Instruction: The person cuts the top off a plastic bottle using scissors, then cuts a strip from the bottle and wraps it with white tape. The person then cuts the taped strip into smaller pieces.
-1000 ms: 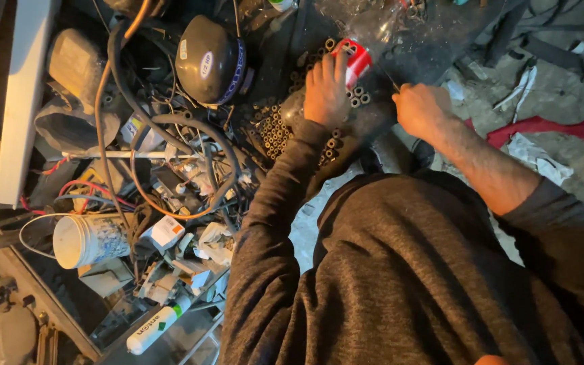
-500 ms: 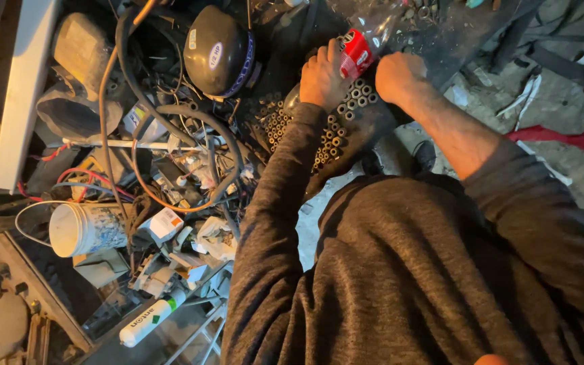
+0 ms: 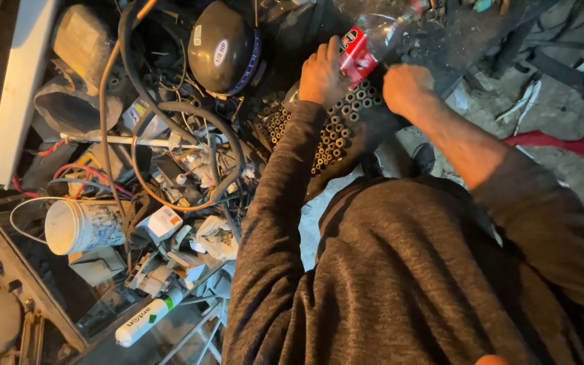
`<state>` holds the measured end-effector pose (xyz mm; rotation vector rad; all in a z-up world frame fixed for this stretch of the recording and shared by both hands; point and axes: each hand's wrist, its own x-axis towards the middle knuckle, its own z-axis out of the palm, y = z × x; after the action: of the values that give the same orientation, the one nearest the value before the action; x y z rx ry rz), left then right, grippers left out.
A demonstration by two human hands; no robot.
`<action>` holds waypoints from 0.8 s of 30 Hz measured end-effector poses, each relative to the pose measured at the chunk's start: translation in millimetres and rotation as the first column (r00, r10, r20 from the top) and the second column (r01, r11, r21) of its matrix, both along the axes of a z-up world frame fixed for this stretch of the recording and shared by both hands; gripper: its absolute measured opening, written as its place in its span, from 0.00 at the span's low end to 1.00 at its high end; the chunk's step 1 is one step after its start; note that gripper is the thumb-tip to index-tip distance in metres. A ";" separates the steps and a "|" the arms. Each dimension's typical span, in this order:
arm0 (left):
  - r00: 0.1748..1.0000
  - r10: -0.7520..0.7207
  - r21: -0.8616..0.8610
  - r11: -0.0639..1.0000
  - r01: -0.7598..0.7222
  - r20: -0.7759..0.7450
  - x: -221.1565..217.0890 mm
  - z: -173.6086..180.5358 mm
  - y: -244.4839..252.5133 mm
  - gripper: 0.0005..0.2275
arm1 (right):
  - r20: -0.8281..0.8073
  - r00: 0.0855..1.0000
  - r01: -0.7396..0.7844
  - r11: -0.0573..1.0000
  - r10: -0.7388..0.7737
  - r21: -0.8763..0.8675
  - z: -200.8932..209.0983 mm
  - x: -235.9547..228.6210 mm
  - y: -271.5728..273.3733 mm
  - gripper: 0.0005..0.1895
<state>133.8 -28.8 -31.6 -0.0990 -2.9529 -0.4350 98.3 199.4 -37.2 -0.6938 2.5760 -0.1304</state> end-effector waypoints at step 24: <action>0.997 -0.014 -0.160 0.987 0.002 -0.076 0.3 3.6 -0.6 0.33 | 0.011 0.999 0.041 0.999 -0.041 -0.029 -51.6 18.6 7.7 0.13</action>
<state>134.1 -29.4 -28.0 -0.1431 -2.9078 -0.1900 116.9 207.1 -88.8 -0.6489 2.5845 -0.1843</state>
